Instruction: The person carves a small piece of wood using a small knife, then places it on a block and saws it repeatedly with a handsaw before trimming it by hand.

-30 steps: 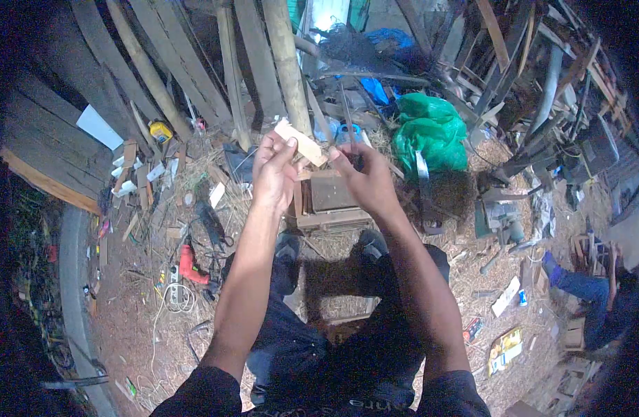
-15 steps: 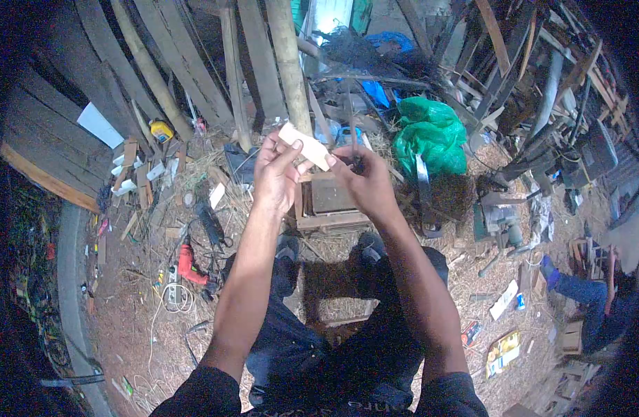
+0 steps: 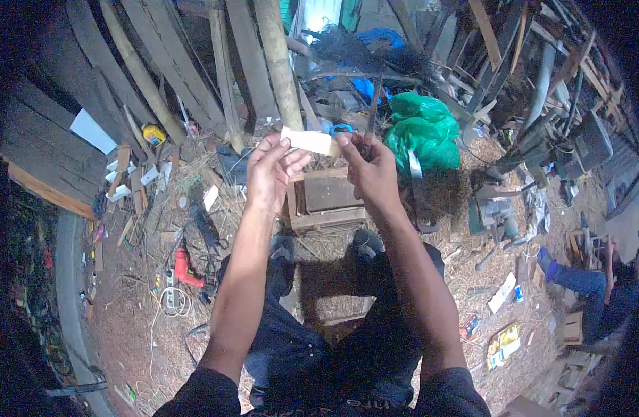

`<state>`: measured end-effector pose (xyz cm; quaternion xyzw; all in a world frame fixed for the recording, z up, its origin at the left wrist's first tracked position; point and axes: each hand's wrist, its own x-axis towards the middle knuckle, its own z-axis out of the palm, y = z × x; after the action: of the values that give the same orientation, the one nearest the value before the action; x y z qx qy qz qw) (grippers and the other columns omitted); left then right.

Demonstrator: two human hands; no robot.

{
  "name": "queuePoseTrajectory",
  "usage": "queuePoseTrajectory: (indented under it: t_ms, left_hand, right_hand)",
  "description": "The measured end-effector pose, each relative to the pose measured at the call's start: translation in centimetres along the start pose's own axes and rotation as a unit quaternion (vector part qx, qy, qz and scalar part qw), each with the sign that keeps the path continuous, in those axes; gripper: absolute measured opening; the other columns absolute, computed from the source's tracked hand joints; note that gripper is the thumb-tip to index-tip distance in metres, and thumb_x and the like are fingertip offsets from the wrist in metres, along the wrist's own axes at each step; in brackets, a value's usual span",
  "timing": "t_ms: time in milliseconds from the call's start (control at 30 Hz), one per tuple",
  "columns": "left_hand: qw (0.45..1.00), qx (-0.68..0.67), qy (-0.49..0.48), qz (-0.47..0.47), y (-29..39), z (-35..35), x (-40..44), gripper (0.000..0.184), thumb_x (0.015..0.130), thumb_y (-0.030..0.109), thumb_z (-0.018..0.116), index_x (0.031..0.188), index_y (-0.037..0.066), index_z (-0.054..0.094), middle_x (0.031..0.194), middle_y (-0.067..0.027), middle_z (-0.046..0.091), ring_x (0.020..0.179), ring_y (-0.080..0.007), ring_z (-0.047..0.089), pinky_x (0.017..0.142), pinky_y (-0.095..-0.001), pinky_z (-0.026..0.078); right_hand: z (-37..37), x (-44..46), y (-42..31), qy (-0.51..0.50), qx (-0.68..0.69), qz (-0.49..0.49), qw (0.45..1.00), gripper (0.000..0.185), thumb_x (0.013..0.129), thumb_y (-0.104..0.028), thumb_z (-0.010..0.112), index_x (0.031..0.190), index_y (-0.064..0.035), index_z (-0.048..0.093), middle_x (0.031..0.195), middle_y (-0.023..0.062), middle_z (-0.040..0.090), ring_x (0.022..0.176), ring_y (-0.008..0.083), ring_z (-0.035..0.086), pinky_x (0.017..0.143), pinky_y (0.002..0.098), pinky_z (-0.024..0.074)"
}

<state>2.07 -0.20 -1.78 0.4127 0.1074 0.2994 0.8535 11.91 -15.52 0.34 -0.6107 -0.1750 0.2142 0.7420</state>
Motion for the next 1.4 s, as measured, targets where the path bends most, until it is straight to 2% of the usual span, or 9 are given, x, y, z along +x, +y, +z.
queuePoseTrajectory:
  t_ms: [233, 333, 633, 1033, 1167, 1267, 1400]
  left_hand:
    - [0.999, 0.032, 0.023, 0.002, 0.00, 0.57, -0.21, 0.016, 0.094, 0.010, 0.059, 0.106, 0.002, 0.055, 0.105, -0.0153, 0.064, 0.096, -0.0265, 0.067, 0.077, -0.0377, 0.059]
    - [0.997, 0.075, 0.028, -0.010, 0.38, 0.84, -0.40, 0.016, 0.093, 0.012, 0.060, 0.105, 0.002, 0.055, 0.103, -0.0140, 0.065, 0.095, -0.0244, 0.068, 0.071, -0.0329, 0.059]
    - [0.995, 0.098, 0.008, -0.013, 0.64, 0.89, -0.62, 0.011, 0.093, 0.014, 0.063, 0.096, 0.007, 0.055, 0.091, -0.0095, 0.067, 0.078, -0.0181, 0.070, 0.056, -0.0258, 0.054]
    - [0.996, 0.084, 0.008, -0.022, 0.54, 0.43, -0.49, 0.012, 0.093, 0.017, 0.063, 0.095, 0.009, 0.054, 0.080, -0.0041, 0.063, 0.066, -0.0134, 0.065, 0.051, -0.0255, 0.048]
    - [0.995, 0.100, 0.021, 0.002, 0.61, 0.86, -0.67, 0.013, 0.093, 0.017, 0.063, 0.098, 0.008, 0.056, 0.080, -0.0030, 0.063, 0.066, -0.0124, 0.065, 0.050, -0.0234, 0.046]
    - [0.994, 0.104, 0.028, -0.001, 0.62, 0.97, -0.63, 0.013, 0.093, 0.017, 0.062, 0.099, 0.007, 0.056, 0.081, -0.0029, 0.063, 0.065, -0.0120, 0.064, 0.050, -0.0227, 0.046]
    - [0.995, 0.094, 0.025, -0.006, 0.52, 0.68, -0.49, 0.015, 0.093, 0.018, 0.062, 0.101, 0.007, 0.056, 0.084, -0.0031, 0.063, 0.066, -0.0119, 0.064, 0.050, -0.0226, 0.046]
  right_hand:
    - [-0.04, -0.12, -0.24, 0.003, 0.003, 0.001, 1.000, 0.026, 0.092, -0.029, 0.068, 0.102, -0.0049, 0.066, 0.068, -0.0054, 0.054, 0.049, 0.0022, 0.041, 0.041, 0.0208, 0.0289]
    - [-0.25, 0.08, -0.12, 0.007, 0.010, -0.004, 1.000, 0.027, 0.092, -0.029, 0.068, 0.102, -0.0040, 0.066, 0.065, -0.0053, 0.052, 0.049, 0.0023, 0.041, 0.041, 0.0214, 0.0291]
    - [-0.23, 0.21, -0.27, 0.015, 0.041, 0.009, 0.999, 0.030, 0.092, -0.029, 0.068, 0.103, -0.0016, 0.063, 0.058, -0.0065, 0.047, 0.046, 0.0024, 0.038, 0.042, 0.0216, 0.0282]
    - [-0.29, 0.25, -0.04, -0.007, 0.093, 0.022, 0.995, 0.029, 0.093, -0.030, 0.067, 0.105, -0.0040, 0.063, 0.061, -0.0068, 0.047, 0.047, 0.0019, 0.037, 0.042, 0.0209, 0.0266]
    - [-0.32, -0.07, -0.51, -0.033, 0.097, 0.012, 0.995, 0.031, 0.093, -0.031, 0.066, 0.107, -0.0042, 0.062, 0.062, -0.0075, 0.046, 0.048, 0.0020, 0.037, 0.043, 0.0205, 0.0272]
    - [-0.35, 0.43, 0.45, -0.014, 0.097, 0.004, 0.995, 0.031, 0.093, -0.033, 0.066, 0.107, -0.0058, 0.062, 0.061, -0.0079, 0.045, 0.047, 0.0024, 0.038, 0.041, 0.0210, 0.0274]
    - [-0.45, 0.29, 0.08, -0.020, 0.080, 0.034, 0.996, 0.028, 0.092, -0.033, 0.066, 0.104, -0.0075, 0.062, 0.060, -0.0083, 0.044, 0.046, 0.0027, 0.038, 0.038, 0.0221, 0.0275]
